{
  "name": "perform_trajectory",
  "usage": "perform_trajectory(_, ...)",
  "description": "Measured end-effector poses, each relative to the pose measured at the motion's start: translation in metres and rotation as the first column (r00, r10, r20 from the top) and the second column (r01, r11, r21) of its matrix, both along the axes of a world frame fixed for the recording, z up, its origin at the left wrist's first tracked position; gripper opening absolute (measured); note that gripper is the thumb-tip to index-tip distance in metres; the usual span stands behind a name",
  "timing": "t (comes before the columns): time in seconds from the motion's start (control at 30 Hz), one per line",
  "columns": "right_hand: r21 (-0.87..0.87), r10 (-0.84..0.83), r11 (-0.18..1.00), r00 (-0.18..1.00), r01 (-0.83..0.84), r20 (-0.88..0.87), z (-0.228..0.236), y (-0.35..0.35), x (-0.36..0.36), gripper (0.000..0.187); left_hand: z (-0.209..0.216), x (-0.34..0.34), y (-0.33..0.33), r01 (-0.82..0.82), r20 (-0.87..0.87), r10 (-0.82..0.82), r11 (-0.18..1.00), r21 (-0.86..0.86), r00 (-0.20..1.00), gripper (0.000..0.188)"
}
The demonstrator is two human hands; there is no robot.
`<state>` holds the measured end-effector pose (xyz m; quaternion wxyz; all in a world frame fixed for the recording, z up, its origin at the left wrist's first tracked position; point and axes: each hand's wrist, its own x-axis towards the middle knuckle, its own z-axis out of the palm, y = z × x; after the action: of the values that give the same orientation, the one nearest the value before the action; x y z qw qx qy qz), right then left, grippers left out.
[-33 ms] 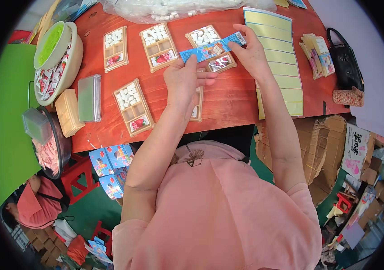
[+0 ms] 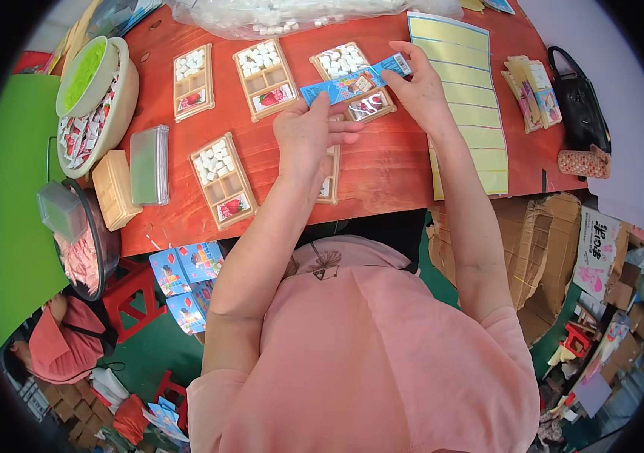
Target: The recorder is packaging small marshmallow trays by wrapping them with labels and sealing them.
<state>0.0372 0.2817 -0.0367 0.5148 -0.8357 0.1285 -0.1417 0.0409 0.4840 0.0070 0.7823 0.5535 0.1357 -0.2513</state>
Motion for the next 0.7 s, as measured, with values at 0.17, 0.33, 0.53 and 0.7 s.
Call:
perform_trajectory(0.17, -0.074, -0.015, 0.997, 1.000, 0.014, -0.013, 0.001, 0.002, 0.002, 0.046, 0.001, 0.009, -0.005, 0.003, -0.056, -0.001, 0.999, 0.045, 0.998, 0.026)
perform_trajectory(0.33, -0.103, -0.019, 0.995, 0.993, 0.007, -0.120, 0.006, 0.007, 0.002, 0.031, -0.005, 0.011, -0.005, 0.030, -0.062, -0.025, 0.997, 0.072, 0.998, 0.025)
perform_trajectory(0.53, -0.350, -0.012, 0.936, 0.995, -0.024, -0.099, 0.000, 0.012, -0.004, 0.017, -0.004, 0.013, -0.005, 0.079, -0.061, -0.072, 0.989, 0.125, 0.996, 0.028)
perform_trajectory(0.7, -0.410, -0.077, 0.912, 0.990, 0.021, -0.121, 0.013, 0.030, -0.020, 0.021, -0.005, 0.015, -0.003, 0.110, -0.028, -0.106, 0.980, 0.167, 0.994, 0.026)
